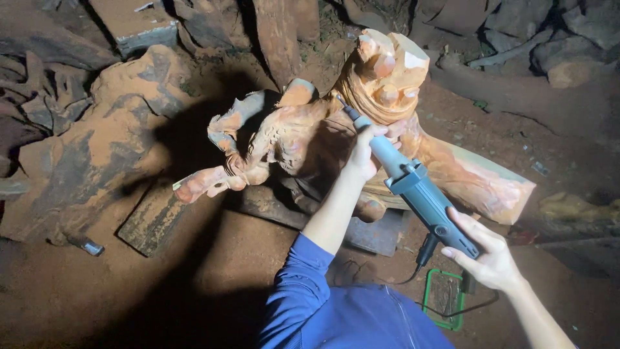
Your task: Using a power carving tool to refine details and texture on a large wooden sculpture.
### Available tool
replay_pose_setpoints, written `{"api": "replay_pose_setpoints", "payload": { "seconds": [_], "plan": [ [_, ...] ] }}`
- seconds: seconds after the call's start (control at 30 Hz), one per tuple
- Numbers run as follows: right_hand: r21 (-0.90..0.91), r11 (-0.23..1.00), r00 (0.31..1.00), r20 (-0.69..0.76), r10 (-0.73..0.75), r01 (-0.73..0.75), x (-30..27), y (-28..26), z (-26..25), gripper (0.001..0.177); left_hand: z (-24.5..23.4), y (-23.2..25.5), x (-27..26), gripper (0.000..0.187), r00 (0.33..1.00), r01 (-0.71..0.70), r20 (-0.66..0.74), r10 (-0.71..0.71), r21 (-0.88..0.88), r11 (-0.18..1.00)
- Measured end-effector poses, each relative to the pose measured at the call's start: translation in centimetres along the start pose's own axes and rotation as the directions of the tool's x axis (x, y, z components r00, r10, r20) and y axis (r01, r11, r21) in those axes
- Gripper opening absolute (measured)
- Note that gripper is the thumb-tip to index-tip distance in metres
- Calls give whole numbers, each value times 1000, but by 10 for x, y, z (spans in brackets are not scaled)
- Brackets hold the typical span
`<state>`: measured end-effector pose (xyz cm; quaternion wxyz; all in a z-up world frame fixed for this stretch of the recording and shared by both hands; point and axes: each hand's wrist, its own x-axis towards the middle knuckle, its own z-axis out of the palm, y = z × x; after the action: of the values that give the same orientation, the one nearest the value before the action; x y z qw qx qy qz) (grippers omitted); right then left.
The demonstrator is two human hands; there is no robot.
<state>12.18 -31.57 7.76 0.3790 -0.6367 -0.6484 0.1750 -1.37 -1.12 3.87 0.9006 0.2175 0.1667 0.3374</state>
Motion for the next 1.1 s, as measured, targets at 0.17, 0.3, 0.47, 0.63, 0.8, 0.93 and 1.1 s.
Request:
{"api": "replay_pose_setpoints", "payload": {
  "seconds": [0.17, 0.3, 0.47, 0.63, 0.8, 0.93, 1.1],
  "plan": [
    [42, 996, 997, 16, 76, -77, 11, -1, 1, 82, 8, 14, 2, 21, 983, 42, -181, -40, 5, 999],
    [96, 990, 995, 24, 97, -99, 12, -4, 0, 83, 6, 13, 0, 25, 998, 58, -13, -58, -13, 998],
    [97, 993, 998, 9, 67, -67, 9, 8, -4, 80, -1, 3, 3, 64, 994, 19, 107, -19, 1, 1000],
    [116, 984, 991, 20, 133, -134, 8, 17, -6, 83, 0, 1, 7, 50, 1000, 16, -19, -13, 154, 988],
    [111, 987, 992, 45, 115, -120, 10, 19, -13, 82, -5, -8, 4, 25, 999, -40, 14, 39, 79, 996],
    [89, 990, 993, 45, 108, -111, 7, 24, -14, 82, -2, -12, 3, 44, 997, -74, -11, 76, 114, 991],
    [81, 989, 992, 49, 116, -120, 5, 28, -14, 82, -4, -19, 7, 38, 997, -69, -28, 70, 32, 997]
  ]
}}
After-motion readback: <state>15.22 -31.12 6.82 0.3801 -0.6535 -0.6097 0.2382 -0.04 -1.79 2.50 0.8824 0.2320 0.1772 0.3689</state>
